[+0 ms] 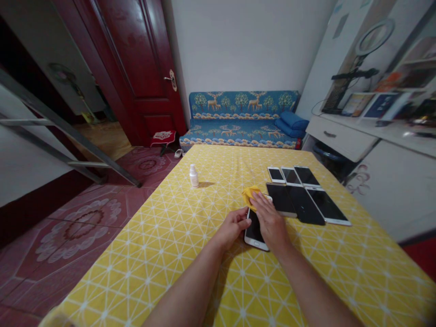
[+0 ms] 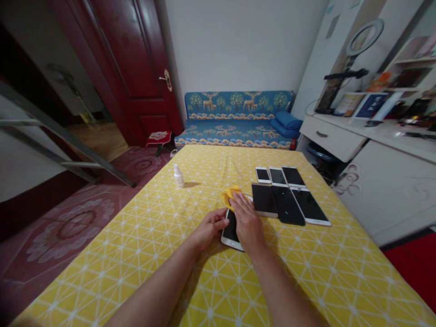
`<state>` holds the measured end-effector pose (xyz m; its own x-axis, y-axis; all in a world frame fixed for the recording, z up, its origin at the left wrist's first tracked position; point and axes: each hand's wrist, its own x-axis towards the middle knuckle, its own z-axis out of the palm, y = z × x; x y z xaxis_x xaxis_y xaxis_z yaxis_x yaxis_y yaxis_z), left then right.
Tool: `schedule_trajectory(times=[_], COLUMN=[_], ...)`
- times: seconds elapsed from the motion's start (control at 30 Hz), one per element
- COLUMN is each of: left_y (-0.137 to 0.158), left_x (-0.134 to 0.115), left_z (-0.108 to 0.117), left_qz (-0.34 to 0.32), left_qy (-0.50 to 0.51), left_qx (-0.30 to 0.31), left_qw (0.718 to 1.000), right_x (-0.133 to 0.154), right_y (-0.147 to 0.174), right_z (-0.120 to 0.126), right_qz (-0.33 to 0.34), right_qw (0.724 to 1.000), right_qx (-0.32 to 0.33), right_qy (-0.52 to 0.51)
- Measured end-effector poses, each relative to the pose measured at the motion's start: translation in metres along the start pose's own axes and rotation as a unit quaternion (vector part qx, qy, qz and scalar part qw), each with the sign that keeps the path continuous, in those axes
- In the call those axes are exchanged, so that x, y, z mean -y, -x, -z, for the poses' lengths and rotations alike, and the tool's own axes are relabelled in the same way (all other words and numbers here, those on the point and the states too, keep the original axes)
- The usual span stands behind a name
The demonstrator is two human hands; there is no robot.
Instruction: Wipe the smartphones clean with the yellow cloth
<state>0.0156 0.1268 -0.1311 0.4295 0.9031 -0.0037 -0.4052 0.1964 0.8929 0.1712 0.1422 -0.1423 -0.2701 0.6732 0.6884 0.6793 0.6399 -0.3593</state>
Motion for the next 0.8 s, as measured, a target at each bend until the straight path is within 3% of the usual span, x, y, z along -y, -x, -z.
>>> schedule_trajectory(times=[0.13, 0.33, 0.53, 0.7, 0.8], left_y=[0.0, -0.001, 0.002, 0.0, 0.001], left_x=[-0.001, 0.003, -0.005, 0.004, 0.003], left_z=[-0.001, 0.004, -0.002, 0.007, 0.008], left_qz=[0.019, 0.018, 0.028, 0.02, 0.025], left_qy=[0.011, 0.006, 0.021, 0.015, 0.016], left_qx=[0.015, -0.058, 0.004, -0.086, -0.067], left_qw=[1.0, 0.998, 0.999, 0.996, 0.997], right_x=[-0.004, 0.001, -0.004, 0.008, 0.005], right_y=[0.003, 0.001, 0.002, 0.0, 0.0], right_z=[0.001, 0.0, 0.003, 0.003, 0.003], right_qz=[-0.045, 0.042, -0.022, 0.066, 0.039], right_qw=[0.998, 0.998, 0.999, 0.995, 0.997], right_qx=[-0.032, 0.025, -0.036, 0.042, 0.026], right_qy=[0.019, -0.043, -0.003, -0.057, -0.054])
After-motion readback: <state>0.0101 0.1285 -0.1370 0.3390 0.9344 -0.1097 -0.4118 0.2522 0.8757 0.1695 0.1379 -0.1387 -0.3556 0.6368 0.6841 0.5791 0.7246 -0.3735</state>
